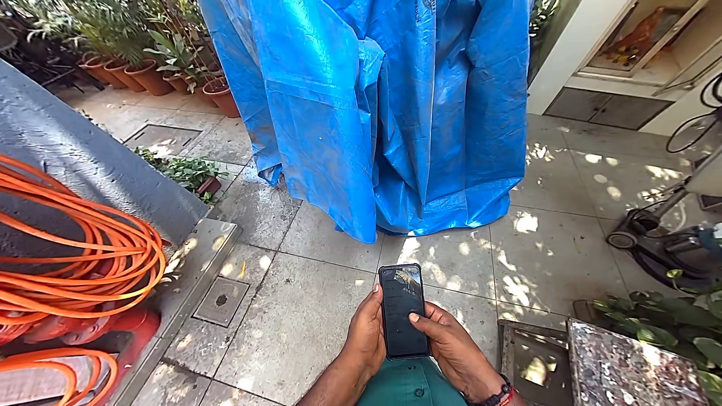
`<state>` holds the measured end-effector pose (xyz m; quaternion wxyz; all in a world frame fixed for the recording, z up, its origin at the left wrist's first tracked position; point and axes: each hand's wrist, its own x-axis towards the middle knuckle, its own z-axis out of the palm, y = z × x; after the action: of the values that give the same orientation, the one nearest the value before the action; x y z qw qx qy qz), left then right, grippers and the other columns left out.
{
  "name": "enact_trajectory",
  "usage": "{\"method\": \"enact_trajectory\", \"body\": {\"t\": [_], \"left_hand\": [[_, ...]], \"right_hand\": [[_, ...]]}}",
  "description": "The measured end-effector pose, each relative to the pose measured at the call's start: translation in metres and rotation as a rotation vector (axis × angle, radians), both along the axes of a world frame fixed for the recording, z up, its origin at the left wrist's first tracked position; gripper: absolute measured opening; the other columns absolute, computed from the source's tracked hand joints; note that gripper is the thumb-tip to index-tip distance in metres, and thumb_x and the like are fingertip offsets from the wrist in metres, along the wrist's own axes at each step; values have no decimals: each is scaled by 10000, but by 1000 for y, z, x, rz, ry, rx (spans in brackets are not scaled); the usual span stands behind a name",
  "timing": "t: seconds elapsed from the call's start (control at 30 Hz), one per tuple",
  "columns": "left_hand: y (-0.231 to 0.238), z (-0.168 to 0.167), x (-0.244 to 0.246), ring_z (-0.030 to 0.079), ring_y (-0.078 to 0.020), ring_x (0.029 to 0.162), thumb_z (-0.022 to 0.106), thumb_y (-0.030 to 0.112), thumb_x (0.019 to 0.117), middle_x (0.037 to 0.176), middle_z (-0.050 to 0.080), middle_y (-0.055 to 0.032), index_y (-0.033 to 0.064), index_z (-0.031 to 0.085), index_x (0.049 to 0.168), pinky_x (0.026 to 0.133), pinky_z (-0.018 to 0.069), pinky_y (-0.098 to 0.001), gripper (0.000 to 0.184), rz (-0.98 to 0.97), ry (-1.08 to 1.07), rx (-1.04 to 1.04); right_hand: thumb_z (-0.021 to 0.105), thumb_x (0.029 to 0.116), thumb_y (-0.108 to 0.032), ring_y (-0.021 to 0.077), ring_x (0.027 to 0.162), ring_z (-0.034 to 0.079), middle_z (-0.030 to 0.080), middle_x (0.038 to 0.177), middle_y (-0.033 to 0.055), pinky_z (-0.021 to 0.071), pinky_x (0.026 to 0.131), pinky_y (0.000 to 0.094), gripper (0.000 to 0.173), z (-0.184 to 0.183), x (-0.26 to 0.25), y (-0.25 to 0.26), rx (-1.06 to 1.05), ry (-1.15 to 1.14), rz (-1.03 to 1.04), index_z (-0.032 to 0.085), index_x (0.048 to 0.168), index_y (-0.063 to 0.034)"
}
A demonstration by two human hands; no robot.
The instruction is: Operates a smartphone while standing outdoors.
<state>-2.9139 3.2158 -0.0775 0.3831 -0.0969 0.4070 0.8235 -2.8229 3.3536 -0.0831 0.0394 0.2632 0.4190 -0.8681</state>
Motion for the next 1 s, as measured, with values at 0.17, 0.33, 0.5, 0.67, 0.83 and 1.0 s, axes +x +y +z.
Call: {"method": "enact_trajectory", "body": {"t": [0.17, 0.33, 0.5, 0.67, 0.83, 1.0], "left_hand": [[0, 0, 1, 667, -353, 1146, 243, 350, 1127, 1246, 648, -273, -30, 449, 1417, 1003, 547, -500, 521, -3, -3, -2], [0, 1, 2, 664, -351, 1151, 241, 353, 1125, 1245, 650, -267, -29, 452, 1416, 1010, 542, -503, 524, 0, 4, 6], [0, 0, 3, 661, -350, 1158, 242, 354, 1126, 1247, 651, -265, -25, 450, 1423, 1018, 537, -499, 525, 1, 5, 4], [-1, 0, 4, 663, -351, 1155, 238, 350, 1127, 1246, 651, -266, -28, 450, 1422, 1016, 538, -498, 524, 6, 6, 5], [-1, 1, 4, 669, -352, 1142, 231, 345, 1127, 1231, 656, -271, -33, 448, 1417, 1005, 545, -500, 524, 9, 4, 5], [-1, 2, 3, 668, -352, 1144, 231, 352, 1126, 1235, 653, -272, -32, 448, 1419, 1008, 544, -501, 529, -1, 11, 7]], "right_hand": [[657, 876, 27, 283, 988, 711, 704, 1101, 229, 601, 882, 430, 338, -1, 2, 1, 12, 26, 12, 597, 1207, 64], [638, 773, 153, 283, 988, 714, 704, 1107, 233, 605, 867, 426, 457, 1, 2, 1, 28, 57, 38, 569, 1217, 70], [645, 741, 170, 284, 985, 713, 704, 1100, 233, 605, 860, 431, 481, -1, 3, 1, 30, 64, 45, 571, 1206, 70], [649, 745, 165, 284, 985, 713, 703, 1104, 234, 606, 859, 429, 484, 0, 4, 0, 27, 58, 48, 565, 1213, 70], [645, 758, 157, 287, 986, 713, 703, 1105, 234, 606, 856, 432, 472, 0, 3, 0, 37, 55, 56, 565, 1214, 68], [622, 820, 114, 286, 978, 715, 707, 1095, 228, 607, 859, 432, 381, 0, 2, 0, 45, 36, 38, 580, 1195, 65]]}}
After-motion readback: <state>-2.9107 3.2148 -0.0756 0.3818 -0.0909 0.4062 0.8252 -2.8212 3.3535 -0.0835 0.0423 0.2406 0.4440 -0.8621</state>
